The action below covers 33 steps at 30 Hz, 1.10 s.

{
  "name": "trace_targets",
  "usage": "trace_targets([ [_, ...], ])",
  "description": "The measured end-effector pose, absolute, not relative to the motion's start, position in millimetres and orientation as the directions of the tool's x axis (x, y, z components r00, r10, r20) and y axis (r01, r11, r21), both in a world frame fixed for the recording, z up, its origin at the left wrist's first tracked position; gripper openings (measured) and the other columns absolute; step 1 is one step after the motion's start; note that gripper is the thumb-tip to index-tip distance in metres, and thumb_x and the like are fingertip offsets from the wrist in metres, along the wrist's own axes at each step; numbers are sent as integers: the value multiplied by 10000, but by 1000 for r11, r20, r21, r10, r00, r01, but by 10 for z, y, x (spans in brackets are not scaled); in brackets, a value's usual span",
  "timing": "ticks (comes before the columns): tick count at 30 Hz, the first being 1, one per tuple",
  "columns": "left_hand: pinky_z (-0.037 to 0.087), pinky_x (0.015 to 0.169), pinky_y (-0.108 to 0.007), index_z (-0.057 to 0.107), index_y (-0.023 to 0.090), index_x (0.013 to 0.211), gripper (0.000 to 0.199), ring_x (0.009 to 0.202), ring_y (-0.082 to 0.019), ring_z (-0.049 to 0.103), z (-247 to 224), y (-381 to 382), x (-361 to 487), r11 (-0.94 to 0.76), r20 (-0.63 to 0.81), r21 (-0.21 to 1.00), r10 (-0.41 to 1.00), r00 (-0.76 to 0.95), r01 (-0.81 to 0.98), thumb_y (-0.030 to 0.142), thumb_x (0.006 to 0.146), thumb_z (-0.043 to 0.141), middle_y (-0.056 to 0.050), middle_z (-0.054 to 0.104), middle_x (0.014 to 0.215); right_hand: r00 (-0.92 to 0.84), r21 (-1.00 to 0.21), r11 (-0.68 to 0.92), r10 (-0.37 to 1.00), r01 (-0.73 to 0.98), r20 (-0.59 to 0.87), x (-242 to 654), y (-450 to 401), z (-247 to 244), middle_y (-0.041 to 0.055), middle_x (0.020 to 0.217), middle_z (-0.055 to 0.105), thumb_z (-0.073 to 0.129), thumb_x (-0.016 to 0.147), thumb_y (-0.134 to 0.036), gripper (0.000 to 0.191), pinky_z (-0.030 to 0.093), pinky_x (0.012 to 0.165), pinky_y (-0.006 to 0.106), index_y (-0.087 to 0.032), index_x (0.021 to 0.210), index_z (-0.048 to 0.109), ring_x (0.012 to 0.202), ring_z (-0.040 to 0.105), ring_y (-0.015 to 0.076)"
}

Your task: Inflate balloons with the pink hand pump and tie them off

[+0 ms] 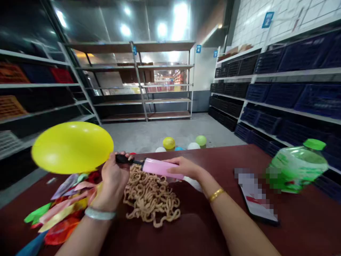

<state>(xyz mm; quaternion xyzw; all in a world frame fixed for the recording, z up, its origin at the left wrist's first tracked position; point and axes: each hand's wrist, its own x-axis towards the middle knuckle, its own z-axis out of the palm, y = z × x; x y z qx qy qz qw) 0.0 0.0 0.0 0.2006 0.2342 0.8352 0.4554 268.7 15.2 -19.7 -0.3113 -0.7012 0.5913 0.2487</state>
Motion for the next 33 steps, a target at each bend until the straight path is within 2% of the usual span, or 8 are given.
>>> trace_targets([
  [4,467,587,-280,501,195,825,131,600,-148,579,57,66,-301,-508,94,564,822,-561,-651,251,850,617,10,561,674,-710,-988,33,698,153,-86,2887,257,-296,32,793,684,716,818,-443,642,445,437,173,-197,1393,573,566,582,108],
  [11,456,577,-260,501,195,827,176,597,-135,570,29,103,-452,-553,82,548,782,-618,-627,296,838,645,9,561,672,-719,-986,-49,679,156,-148,2974,326,-414,64,870,708,733,813,-425,665,480,433,178,-191,1407,546,591,636,126],
  [16,410,531,-238,477,197,817,160,568,-128,552,-7,106,-379,-595,110,536,752,-649,-599,287,843,606,11,549,660,-718,-982,-29,678,187,-157,2889,277,-362,62,895,712,751,792,-436,674,489,432,194,-206,1396,557,580,637,131],
  [20,425,548,-247,472,201,827,193,576,-129,558,-52,77,-176,-551,119,548,796,-593,-630,303,818,636,15,553,664,-726,-985,30,680,172,-106,2842,233,-282,48,892,705,735,810,-449,658,484,459,202,-214,1398,557,581,625,124],
  [24,456,570,-258,483,200,843,213,604,-139,579,-114,12,121,-492,116,560,843,-525,-667,312,806,659,10,570,678,-734,-977,124,678,175,-45,2697,160,-238,71,1056,707,707,829,-472,663,510,554,240,-222,1419,536,701,646,152],
  [26,467,568,-260,487,197,839,220,597,-138,577,-132,-33,254,-455,116,580,867,-484,-676,321,805,666,8,577,680,-741,-958,210,672,197,-5,2591,114,-243,73,1174,685,715,821,-468,659,537,703,289,-226,1410,545,877,659,200],
  [28,468,548,-257,497,194,833,222,576,-133,565,-135,-80,350,-411,116,613,892,-438,-675,327,801,672,10,576,673,-754,-923,292,657,252,2,2494,70,-260,61,1202,678,751,786,-456,659,520,826,331,-222,1376,576,1000,638,239],
  [33,515,581,-275,549,167,812,230,629,-145,603,-121,-112,370,-390,112,678,893,-436,-623,316,763,717,-12,618,715,-734,-892,306,678,333,-42,2379,2,-273,68,1169,690,757,771,-471,636,511,826,339,-191,1322,607,996,642,253],
])
